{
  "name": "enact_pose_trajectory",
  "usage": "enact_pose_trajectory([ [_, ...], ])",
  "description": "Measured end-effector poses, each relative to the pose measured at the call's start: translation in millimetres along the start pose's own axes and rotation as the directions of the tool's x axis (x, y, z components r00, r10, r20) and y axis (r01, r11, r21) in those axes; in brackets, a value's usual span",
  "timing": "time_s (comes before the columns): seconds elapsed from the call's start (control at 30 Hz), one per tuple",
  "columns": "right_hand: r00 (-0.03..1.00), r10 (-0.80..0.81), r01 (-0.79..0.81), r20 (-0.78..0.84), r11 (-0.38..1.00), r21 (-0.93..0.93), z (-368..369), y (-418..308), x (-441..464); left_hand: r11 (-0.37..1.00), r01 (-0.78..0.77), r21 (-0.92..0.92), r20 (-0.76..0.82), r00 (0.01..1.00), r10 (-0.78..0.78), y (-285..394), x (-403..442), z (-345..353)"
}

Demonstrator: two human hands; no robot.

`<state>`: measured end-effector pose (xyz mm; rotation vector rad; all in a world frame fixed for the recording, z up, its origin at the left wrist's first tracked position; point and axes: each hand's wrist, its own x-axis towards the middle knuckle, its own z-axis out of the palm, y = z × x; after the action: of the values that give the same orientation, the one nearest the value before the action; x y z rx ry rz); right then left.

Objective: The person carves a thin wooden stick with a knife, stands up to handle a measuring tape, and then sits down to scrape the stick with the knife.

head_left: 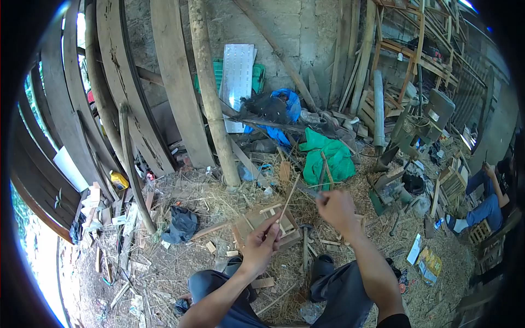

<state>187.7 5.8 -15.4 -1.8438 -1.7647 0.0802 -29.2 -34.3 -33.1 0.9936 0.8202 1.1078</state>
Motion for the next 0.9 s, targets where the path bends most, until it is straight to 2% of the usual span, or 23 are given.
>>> enact_pose_trajectory([
  [0.03,0.991,-0.127,0.127,0.043,0.992,0.01,1,-12,-6,1.0,0.002,0.002,-0.005,1.0,-0.002,-1,0,0],
  [0.07,0.991,-0.126,0.126,0.041,0.992,0.013,5,-24,-11,1.0,0.001,0.018,0.005,1.0,-0.001,-2,1,1],
  [0.13,0.958,-0.277,0.282,0.068,0.957,-0.074,11,-37,-19,0.999,0.009,0.035,0.019,1.0,-0.01,-4,2,2],
  [0.17,0.959,-0.273,0.278,0.071,0.958,-0.072,13,-35,-19,1.0,0.017,-0.018,0.061,0.998,-0.016,-5,2,2],
  [0.23,0.981,-0.191,0.195,0.041,0.966,-0.167,19,-30,-14,0.997,0.033,-0.066,0.102,0.994,-0.026,-6,2,1],
  [0.33,0.98,-0.2,0.198,0.002,0.97,-0.143,23,-21,-9,0.989,0.101,-0.107,0.098,0.991,-0.091,-2,2,1],
  [0.4,0.987,-0.158,0.154,-0.014,0.976,-0.152,16,-12,-1,0.959,0.169,-0.23,0.134,0.981,-0.14,6,0,2],
  [0.57,0.998,-0.046,0.034,-0.049,0.976,-0.215,16,2,11,0.969,0.168,-0.181,0.145,0.979,-0.142,1,-2,0],
  [0.63,0.965,0.185,-0.238,-0.186,0.914,-0.329,4,18,24,0.965,0.184,-0.184,0.176,0.973,-0.152,2,-6,0],
  [0.73,0.934,0.216,-0.296,-0.284,0.914,-0.277,8,44,27,0.953,0.242,-0.181,0.208,0.957,-0.203,4,-8,1],
  [0.77,0.935,0.212,-0.292,-0.285,0.915,-0.279,13,48,23,0.922,0.284,-0.263,0.221,0.948,-0.229,9,-7,1],
  [0.8,0.971,0.171,-0.199,-0.164,0.965,-0.17,8,32,16,0.881,0.324,-0.344,0.232,0.939,-0.255,12,-6,0],
  [0.83,0.992,0.113,-0.116,-0.046,0.992,-0.046,4,15,6,0.881,0.322,-0.346,0.225,0.94,-0.255,13,-5,-1],
  [0.9,0.979,-0.203,0.202,0.027,0.978,0.044,2,-20,-12,0.748,0.421,-0.512,0.309,0.904,-0.297,15,-1,-1],
])
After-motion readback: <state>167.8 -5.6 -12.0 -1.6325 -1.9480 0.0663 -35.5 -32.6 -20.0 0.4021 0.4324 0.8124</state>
